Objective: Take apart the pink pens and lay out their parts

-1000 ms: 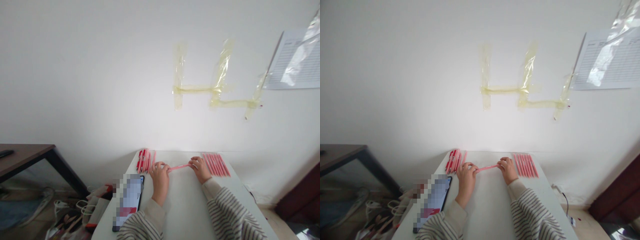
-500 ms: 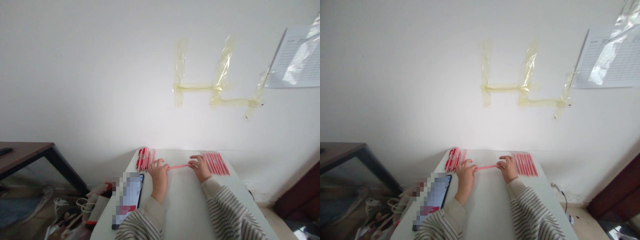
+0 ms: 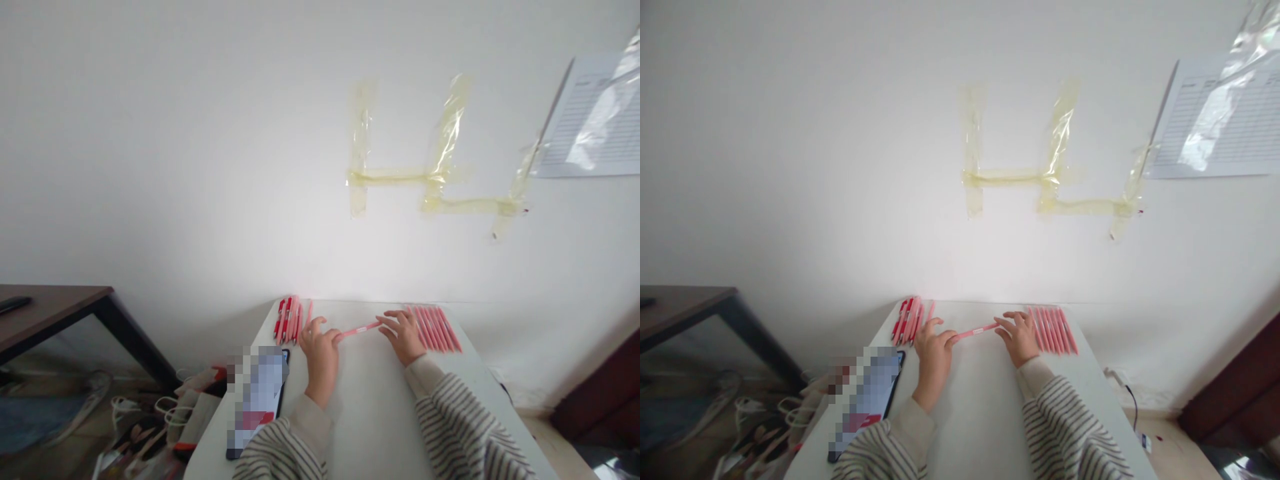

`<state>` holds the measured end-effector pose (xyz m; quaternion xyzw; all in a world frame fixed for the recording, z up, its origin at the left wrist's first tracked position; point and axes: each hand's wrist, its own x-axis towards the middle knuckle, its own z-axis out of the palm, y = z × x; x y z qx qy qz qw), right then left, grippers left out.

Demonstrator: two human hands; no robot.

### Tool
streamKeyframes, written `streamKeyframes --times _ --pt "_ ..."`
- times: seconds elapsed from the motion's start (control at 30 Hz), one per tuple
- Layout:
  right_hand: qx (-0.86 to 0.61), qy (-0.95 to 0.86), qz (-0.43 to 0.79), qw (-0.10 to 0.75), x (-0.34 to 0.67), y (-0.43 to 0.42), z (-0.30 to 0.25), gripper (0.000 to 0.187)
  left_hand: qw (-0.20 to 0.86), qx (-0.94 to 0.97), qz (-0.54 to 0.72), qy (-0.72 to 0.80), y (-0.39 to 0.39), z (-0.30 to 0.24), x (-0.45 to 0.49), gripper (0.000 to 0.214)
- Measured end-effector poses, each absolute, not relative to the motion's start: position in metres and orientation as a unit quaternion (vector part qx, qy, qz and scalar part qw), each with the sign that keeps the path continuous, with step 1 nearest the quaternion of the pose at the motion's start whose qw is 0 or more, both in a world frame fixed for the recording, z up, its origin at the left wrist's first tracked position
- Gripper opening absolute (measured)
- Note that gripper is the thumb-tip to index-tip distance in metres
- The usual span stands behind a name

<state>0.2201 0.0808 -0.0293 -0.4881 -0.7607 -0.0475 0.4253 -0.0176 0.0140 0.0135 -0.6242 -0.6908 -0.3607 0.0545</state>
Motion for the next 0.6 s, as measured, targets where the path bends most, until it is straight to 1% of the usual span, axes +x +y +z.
streamKeyframes --times 0.07,0.27,0.6 --pt "-0.497 -0.758 -0.052 0.419 0.2187 0.0814 -0.0323 0.026 0.057 -0.617 -0.363 -0.696 0.0155 0.0131 -0.0192 0.010" --pt "-0.486 -0.775 -0.042 0.403 0.2178 0.0826 -0.0369 0.016 0.072 -0.619 -0.369 -0.690 0.0165 0.0104 -0.0209 0.005" --pt "-0.480 -0.760 -0.058 0.434 0.2212 0.0810 -0.0299 0.014 0.024 -0.614 -0.357 -0.704 0.0161 0.0150 -0.0214 0.008"
